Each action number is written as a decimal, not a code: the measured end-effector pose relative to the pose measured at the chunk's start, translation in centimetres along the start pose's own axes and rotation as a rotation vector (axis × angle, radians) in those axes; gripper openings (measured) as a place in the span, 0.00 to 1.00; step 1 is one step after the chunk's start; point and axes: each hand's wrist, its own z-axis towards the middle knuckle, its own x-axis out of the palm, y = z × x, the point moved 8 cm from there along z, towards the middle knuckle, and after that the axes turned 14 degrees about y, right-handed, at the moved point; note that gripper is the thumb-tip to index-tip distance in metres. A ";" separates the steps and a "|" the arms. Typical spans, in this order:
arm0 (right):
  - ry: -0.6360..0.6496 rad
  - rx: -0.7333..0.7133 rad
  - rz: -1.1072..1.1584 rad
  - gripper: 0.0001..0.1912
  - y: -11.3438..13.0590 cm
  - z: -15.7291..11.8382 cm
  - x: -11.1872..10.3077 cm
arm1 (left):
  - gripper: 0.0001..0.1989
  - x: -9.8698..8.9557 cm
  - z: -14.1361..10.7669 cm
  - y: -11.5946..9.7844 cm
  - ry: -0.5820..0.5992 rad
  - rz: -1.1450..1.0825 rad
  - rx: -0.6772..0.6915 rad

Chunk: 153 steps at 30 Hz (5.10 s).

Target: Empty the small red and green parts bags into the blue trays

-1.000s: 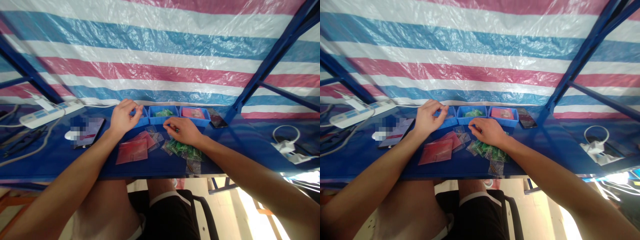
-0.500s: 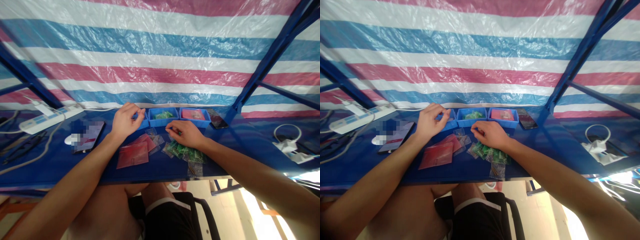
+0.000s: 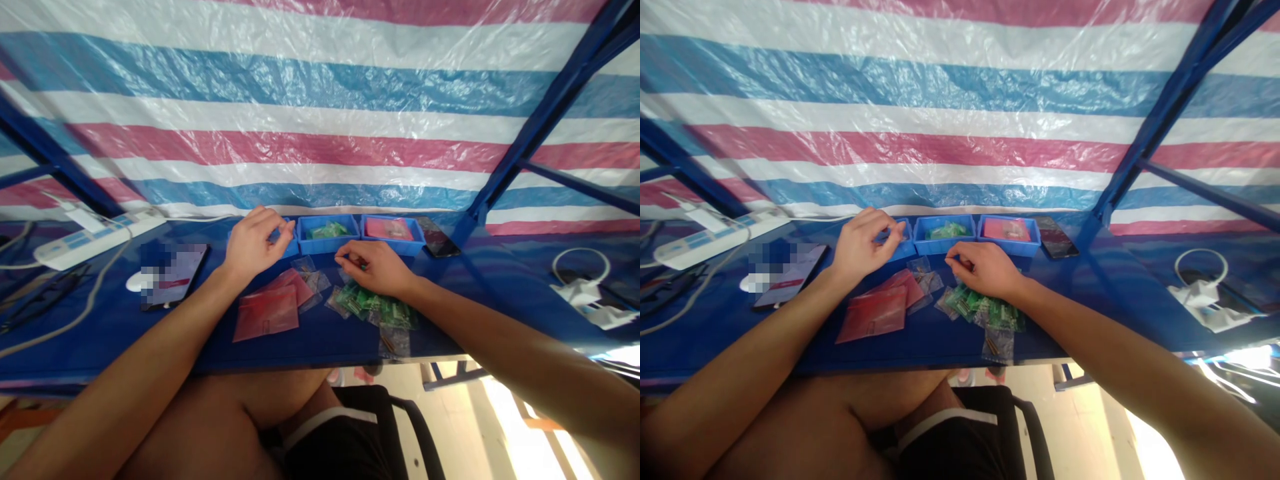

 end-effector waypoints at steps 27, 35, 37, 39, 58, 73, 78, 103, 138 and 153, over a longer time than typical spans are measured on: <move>0.458 -0.228 0.011 0.18 4.3 0.1 2.9 | 0.10 0.5 0.1 -4.5 0.078 -0.115 0.158; 0.379 -0.151 0.246 0.09 3.1 0.6 2.5 | 0.10 1.4 -0.1 -4.6 0.108 -0.111 0.204; 0.280 -0.053 0.354 0.09 1.8 0.8 2.1 | 0.09 1.4 -0.1 -4.9 0.109 -0.123 0.227; 0.154 0.055 0.510 0.10 0.2 0.9 1.6 | 0.07 1.2 -0.2 -5.4 0.110 -0.146 0.259; -0.231 0.242 1.119 0.22 -4.2 0.6 0.5 | 0.23 1.8 -0.1 -8.5 0.060 -0.015 0.454; -0.102 0.274 1.090 0.16 -4.1 0.4 2.3 | 0.19 1.5 -0.1 -9.3 0.035 0.043 0.504; -0.175 0.338 1.217 0.18 -4.4 0.4 2.4 | 0.16 1.1 -0.3 -9.5 0.012 0.011 0.506; -0.116 0.294 1.187 0.18 -2.2 0.7 2.1 | 0.09 0.4 0.3 -8.7 -0.019 -0.345 0.317; -0.173 0.257 0.967 0.12 -2.9 0.7 1.2 | 0.19 0.9 -0.6 -7.2 0.006 -0.286 0.375; -0.185 0.221 1.026 0.20 -2.4 0.9 1.1 | 0.14 1.4 -0.5 -7.2 0.026 -0.269 0.363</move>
